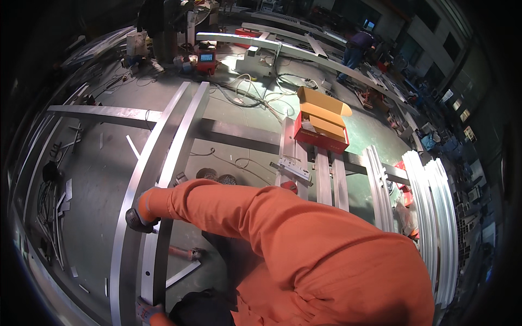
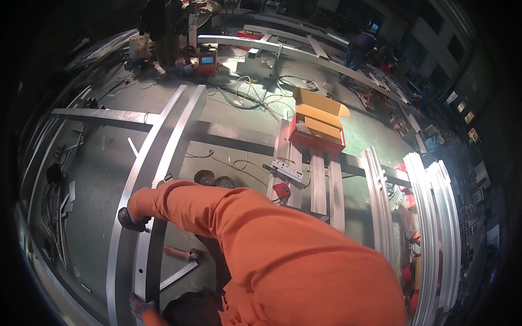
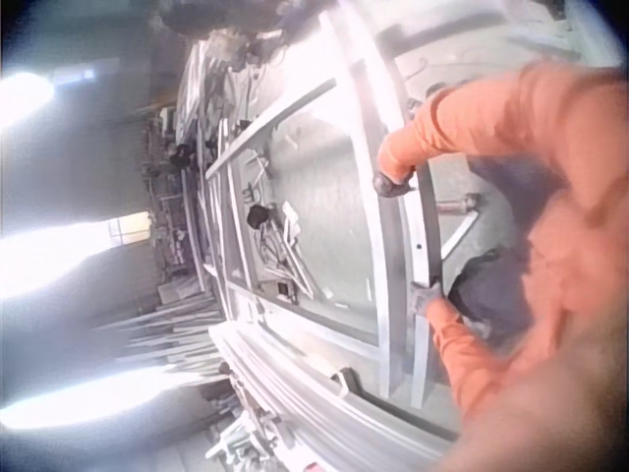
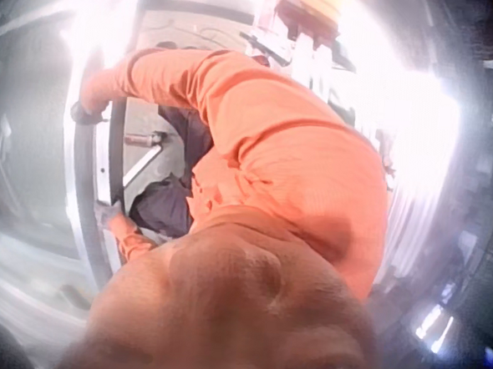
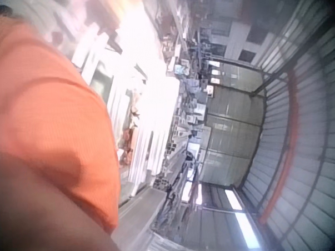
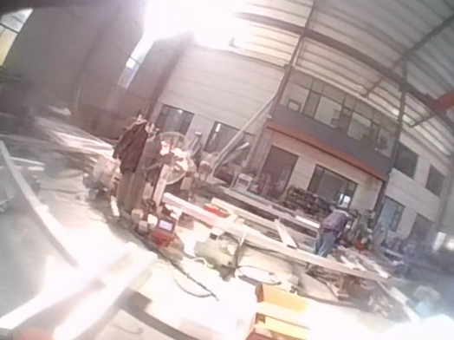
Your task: The person measures and marks curved metal bars using a square and tape measure, then drills holes at the marked points. The person repositions the bars and repeats the process on multiple sections of the frame.
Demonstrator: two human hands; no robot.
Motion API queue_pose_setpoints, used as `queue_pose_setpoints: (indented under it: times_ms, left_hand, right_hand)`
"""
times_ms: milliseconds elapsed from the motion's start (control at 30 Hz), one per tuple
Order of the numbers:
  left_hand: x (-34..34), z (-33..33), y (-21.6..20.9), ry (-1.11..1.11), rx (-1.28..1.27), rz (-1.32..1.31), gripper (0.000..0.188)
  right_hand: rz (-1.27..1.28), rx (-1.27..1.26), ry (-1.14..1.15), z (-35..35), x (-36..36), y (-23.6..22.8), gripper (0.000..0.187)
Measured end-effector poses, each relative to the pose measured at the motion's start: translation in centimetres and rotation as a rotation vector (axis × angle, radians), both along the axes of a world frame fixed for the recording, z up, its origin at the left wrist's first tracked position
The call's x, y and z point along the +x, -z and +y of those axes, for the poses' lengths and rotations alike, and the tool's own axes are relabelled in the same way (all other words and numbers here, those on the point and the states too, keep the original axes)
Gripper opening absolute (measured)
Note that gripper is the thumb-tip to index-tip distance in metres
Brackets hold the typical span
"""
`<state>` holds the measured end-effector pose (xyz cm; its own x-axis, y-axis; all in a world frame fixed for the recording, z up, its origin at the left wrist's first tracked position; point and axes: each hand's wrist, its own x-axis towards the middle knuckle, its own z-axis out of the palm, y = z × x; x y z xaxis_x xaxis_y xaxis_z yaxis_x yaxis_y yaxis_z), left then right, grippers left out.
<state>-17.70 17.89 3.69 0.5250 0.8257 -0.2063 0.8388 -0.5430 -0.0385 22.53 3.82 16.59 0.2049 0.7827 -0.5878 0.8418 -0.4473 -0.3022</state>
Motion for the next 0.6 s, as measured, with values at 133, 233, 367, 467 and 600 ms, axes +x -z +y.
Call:
queue_pose_setpoints:
  times_ms: [133, 233, 367, 467, 600]
  left_hand:
    - [-0.1, 1.0, 0.5, 0.031, 0.004, 0.009, 0.079]
    - [0.1, -0.1, -1.0, 0.025, 0.0, 0.013, 0.075]
    - [0.2, 0.1, 0.8, 0.089, 0.027, -0.087, 0.076]
    - [-0.7, 0.3, -1.0, -0.014, -0.054, -0.014, 0.082]
    - [1.0, -0.3, -3.9, 0.061, -0.08, 0.067, 0.077]
  right_hand:
    - [-0.194, 0.032, 0.063, -1.2, -3.5, -6.5, 0.036]
    - [-0.073, -0.028, -0.124, -0.2, -2.0, -7.5, 0.031]
    - [0.129, -0.015, 0.214, -0.7, 1.1, -4.0, 0.016]
    - [-0.021, -0.021, 0.285, -2.0, -2.4, -4.5, 0.021]
    - [-0.27, 0.098, 0.126, -3.8, -6.0, -8.6, 0.037]
